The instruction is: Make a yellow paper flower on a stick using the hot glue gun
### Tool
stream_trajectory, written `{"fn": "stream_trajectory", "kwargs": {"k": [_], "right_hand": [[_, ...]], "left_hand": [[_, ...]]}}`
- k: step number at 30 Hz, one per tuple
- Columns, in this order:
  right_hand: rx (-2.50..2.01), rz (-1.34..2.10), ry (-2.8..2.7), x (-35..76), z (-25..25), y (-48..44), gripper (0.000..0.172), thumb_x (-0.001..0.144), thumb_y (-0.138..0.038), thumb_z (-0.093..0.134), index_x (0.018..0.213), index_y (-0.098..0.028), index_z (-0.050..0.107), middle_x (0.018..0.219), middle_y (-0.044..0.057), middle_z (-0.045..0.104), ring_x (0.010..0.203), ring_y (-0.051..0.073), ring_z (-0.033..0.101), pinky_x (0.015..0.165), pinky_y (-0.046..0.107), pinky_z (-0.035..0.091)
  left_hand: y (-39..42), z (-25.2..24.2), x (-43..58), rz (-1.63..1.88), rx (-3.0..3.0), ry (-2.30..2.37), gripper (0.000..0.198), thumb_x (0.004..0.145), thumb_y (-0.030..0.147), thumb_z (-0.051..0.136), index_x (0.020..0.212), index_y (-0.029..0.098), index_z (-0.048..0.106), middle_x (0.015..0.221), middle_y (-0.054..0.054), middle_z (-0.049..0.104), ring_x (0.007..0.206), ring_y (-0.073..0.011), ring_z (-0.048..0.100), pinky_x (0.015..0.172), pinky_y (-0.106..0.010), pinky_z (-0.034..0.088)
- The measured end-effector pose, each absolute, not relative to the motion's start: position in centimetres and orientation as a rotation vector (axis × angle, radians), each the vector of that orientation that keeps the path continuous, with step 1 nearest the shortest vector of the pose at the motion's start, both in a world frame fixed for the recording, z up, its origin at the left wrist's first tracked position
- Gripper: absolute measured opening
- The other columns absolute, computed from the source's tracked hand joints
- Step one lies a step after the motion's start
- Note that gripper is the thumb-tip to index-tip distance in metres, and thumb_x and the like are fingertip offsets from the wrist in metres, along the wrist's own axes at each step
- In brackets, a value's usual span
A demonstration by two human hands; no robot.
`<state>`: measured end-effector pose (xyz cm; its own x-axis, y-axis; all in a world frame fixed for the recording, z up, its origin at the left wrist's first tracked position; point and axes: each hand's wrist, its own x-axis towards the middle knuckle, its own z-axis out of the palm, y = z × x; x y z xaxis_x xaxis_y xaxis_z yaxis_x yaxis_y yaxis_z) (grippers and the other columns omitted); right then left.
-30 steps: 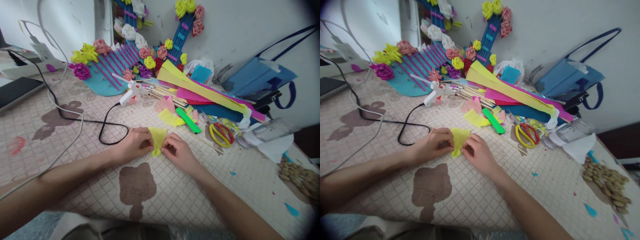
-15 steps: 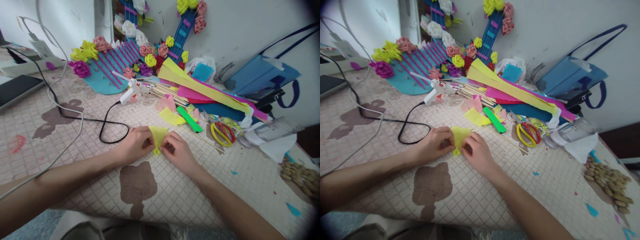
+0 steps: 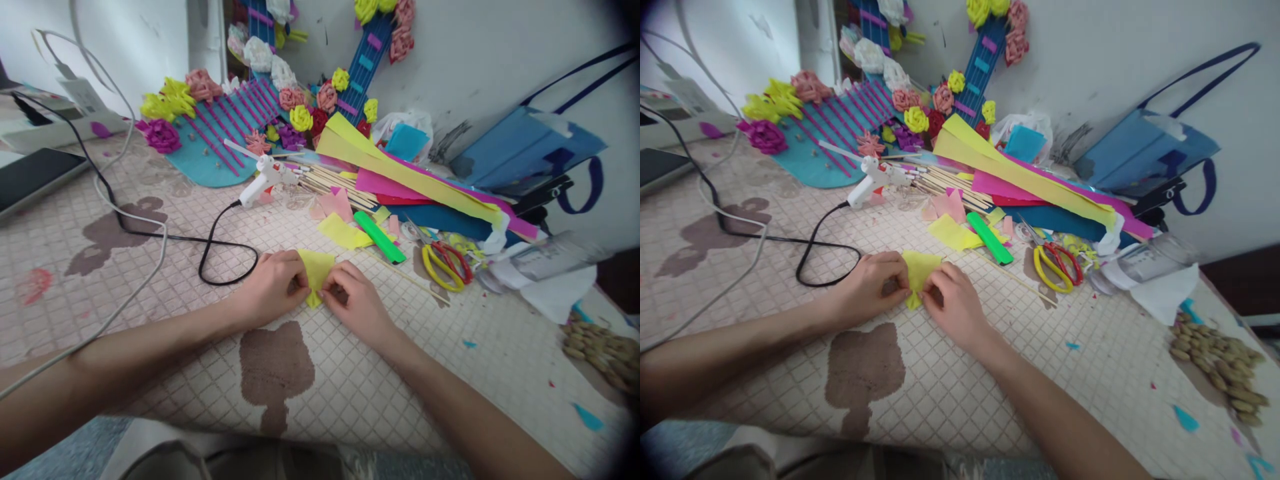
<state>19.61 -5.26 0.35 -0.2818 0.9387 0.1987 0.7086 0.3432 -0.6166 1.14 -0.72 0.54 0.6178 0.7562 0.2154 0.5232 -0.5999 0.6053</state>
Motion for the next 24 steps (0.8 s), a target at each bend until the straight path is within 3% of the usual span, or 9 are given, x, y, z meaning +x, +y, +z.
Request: {"fn": "stream_trajectory", "kwargs": {"k": [24], "right_hand": [[-1.445,0.464,-2.134,19.53,0.31,-5.48,0.010,0.081,-0.013,0.054,0.075,-0.021,0.051,0.084,0.004,0.053,0.083,0.019,0.051,0.071,0.033,0.044]], "left_hand": [[-0.99,0.70,1.29,0.588,2.400,1.049,0.005,0.074,0.012,0.057,0.071,0.015,0.058,0.079,-0.002,0.058,0.080,-0.0168,0.055,0.071,-0.030,0.039]]}}
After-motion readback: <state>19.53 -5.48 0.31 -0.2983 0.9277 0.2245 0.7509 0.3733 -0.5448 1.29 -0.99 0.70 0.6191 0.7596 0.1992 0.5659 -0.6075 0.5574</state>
